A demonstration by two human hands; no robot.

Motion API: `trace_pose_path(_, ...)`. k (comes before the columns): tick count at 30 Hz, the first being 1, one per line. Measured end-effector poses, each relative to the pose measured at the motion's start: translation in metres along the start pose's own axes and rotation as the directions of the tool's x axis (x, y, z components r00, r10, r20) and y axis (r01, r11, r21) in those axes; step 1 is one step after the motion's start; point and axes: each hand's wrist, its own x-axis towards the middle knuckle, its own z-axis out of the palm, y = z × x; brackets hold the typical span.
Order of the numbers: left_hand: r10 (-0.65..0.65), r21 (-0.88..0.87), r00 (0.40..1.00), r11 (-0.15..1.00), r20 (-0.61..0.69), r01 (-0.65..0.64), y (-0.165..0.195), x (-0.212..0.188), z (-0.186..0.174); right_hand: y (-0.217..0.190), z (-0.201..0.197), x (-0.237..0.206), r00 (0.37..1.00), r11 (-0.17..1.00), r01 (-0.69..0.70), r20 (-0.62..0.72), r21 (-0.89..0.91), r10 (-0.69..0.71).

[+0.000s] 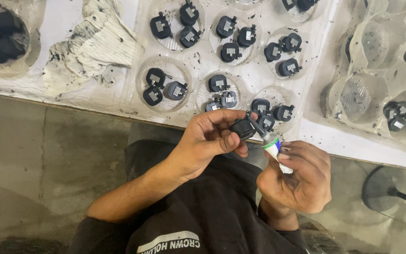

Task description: The person picks small black plastic components from blister trays and applies adhesive from a small tube to each one, then places the treated component back into the tray. They occasionally wipe the tube tip with a cloth and rotate each part to reach different spots.

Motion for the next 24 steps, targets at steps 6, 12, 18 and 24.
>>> trace_pose_path(6,-0.028,-0.031,1.0,0.999,0.007,0.028,-0.001,-0.002,-0.003,0.001,0.001,0.0,1.0,1.0,0.002,-0.014,-0.028,-0.002)
trace_pose_path(12,-0.052,-0.061,0.999,0.997,0.007,0.052,-0.003,0.0,-0.005,0.001,-0.001,-0.001,1.0,1.0,-0.03,0.0,0.004,0.03)
trace_pose_path(18,-0.092,-0.12,0.996,0.988,0.02,0.094,-0.003,0.0,-0.008,-0.001,-0.003,0.006,0.998,0.999,-0.051,0.042,0.003,0.051)
trace_pose_path(24,0.015,0.116,0.999,0.993,-0.044,-0.01,0.017,0.028,-0.018,0.019,-0.011,0.003,0.944,0.915,-0.32,-0.003,0.246,0.331)
